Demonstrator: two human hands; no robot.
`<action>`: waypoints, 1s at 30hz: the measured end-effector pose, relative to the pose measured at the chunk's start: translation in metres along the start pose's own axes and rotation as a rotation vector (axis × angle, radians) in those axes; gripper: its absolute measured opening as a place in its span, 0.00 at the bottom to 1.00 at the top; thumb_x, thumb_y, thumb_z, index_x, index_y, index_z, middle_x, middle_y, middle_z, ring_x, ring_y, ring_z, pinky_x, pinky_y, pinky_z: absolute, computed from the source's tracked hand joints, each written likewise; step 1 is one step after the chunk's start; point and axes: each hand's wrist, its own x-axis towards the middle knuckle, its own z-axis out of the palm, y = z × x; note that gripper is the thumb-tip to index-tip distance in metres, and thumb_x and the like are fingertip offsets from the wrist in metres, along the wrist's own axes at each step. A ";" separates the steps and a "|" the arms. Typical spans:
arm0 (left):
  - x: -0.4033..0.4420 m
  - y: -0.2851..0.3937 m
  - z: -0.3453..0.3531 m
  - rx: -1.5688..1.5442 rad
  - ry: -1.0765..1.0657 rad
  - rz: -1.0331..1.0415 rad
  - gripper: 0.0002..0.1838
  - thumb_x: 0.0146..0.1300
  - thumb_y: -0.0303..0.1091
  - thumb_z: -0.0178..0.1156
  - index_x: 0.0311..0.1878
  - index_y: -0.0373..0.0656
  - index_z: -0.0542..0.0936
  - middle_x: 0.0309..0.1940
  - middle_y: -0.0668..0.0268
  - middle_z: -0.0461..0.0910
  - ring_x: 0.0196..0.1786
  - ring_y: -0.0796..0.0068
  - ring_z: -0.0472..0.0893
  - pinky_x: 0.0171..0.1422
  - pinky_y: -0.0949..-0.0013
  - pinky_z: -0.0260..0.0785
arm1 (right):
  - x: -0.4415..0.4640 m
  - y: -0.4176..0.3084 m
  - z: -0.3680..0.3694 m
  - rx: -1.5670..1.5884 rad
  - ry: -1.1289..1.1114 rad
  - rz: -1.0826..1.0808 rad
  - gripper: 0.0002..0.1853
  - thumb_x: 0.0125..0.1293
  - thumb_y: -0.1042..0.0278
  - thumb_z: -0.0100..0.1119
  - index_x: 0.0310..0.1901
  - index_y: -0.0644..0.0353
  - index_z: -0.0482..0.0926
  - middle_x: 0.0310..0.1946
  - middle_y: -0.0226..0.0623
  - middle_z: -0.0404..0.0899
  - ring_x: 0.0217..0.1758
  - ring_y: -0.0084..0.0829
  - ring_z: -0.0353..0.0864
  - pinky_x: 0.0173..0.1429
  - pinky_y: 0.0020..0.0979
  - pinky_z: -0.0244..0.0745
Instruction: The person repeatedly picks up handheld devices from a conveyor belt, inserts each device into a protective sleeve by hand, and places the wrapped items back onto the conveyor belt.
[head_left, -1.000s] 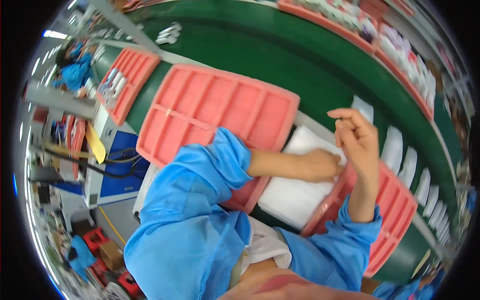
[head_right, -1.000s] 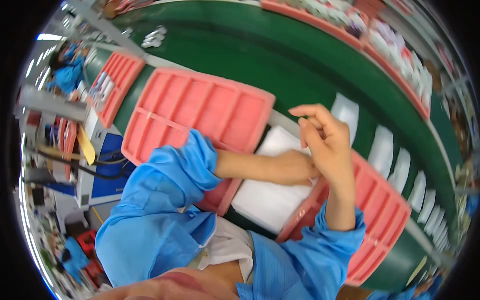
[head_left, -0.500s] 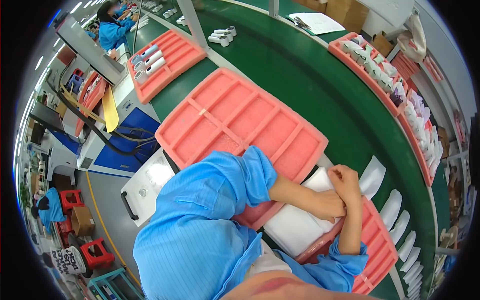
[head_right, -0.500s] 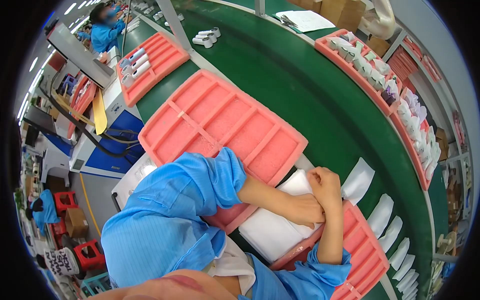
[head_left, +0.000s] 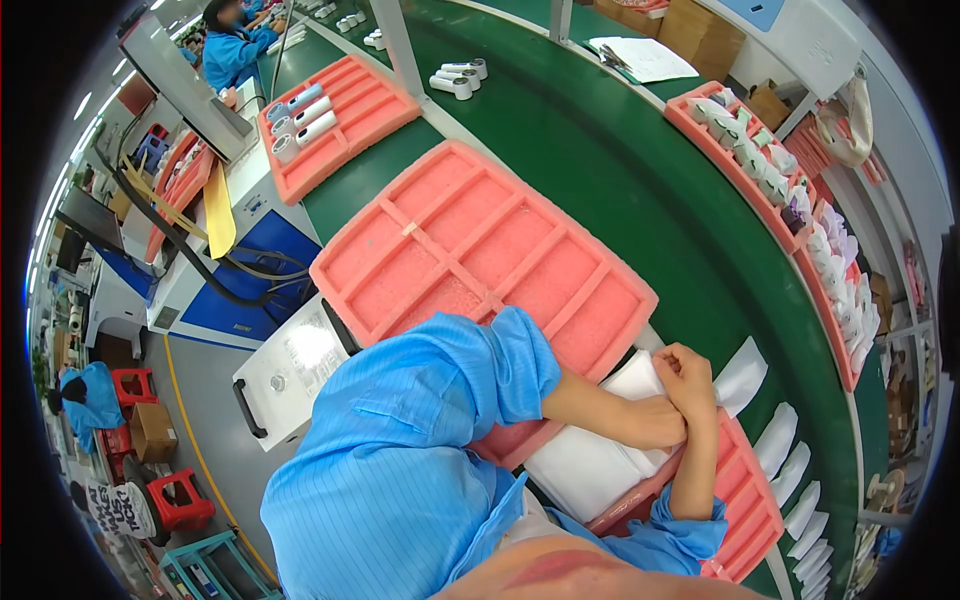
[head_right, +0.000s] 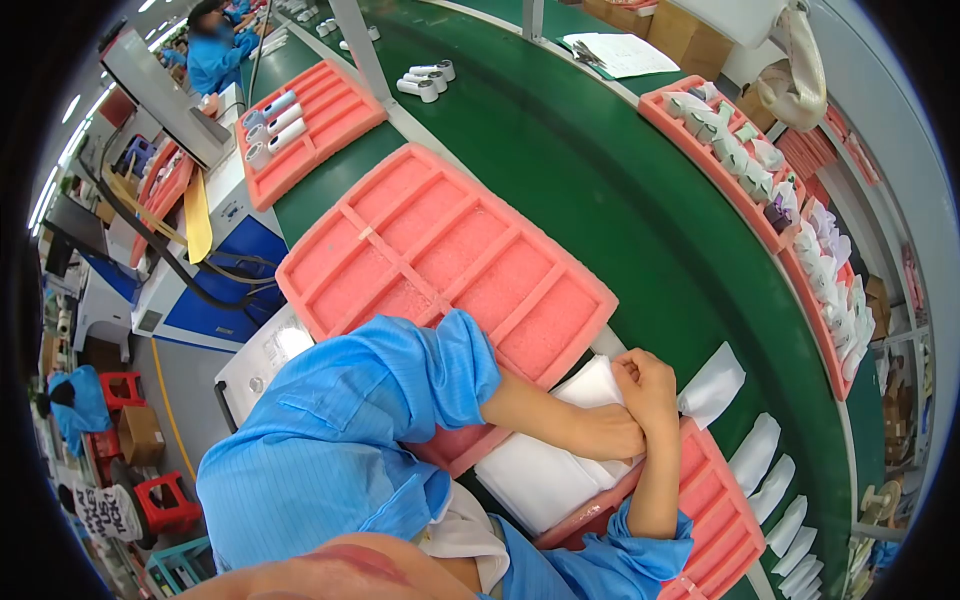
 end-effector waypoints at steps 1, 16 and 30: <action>-0.001 0.000 0.000 -0.002 0.003 0.005 0.18 0.46 0.36 0.71 0.37 0.36 0.79 0.35 0.50 0.79 0.38 0.50 0.82 0.40 0.52 0.74 | -0.001 0.002 0.001 0.006 0.003 -0.003 0.05 0.57 0.74 0.62 0.33 0.67 0.81 0.24 0.38 0.79 0.24 0.27 0.76 0.31 0.28 0.71; 0.001 -0.009 0.007 -0.047 -0.012 -0.001 0.18 0.46 0.35 0.71 0.38 0.35 0.79 0.36 0.50 0.79 0.38 0.49 0.81 0.40 0.52 0.74 | -0.002 -0.001 0.000 0.057 0.016 0.011 0.05 0.58 0.76 0.62 0.34 0.67 0.80 0.25 0.38 0.79 0.25 0.25 0.76 0.31 0.26 0.71; 0.005 -0.008 0.012 -0.060 -0.007 0.000 0.19 0.46 0.35 0.70 0.39 0.34 0.78 0.36 0.49 0.79 0.39 0.49 0.81 0.40 0.52 0.74 | -0.003 0.000 0.001 0.049 0.037 -0.016 0.05 0.57 0.76 0.63 0.34 0.67 0.80 0.25 0.39 0.79 0.24 0.28 0.76 0.30 0.28 0.71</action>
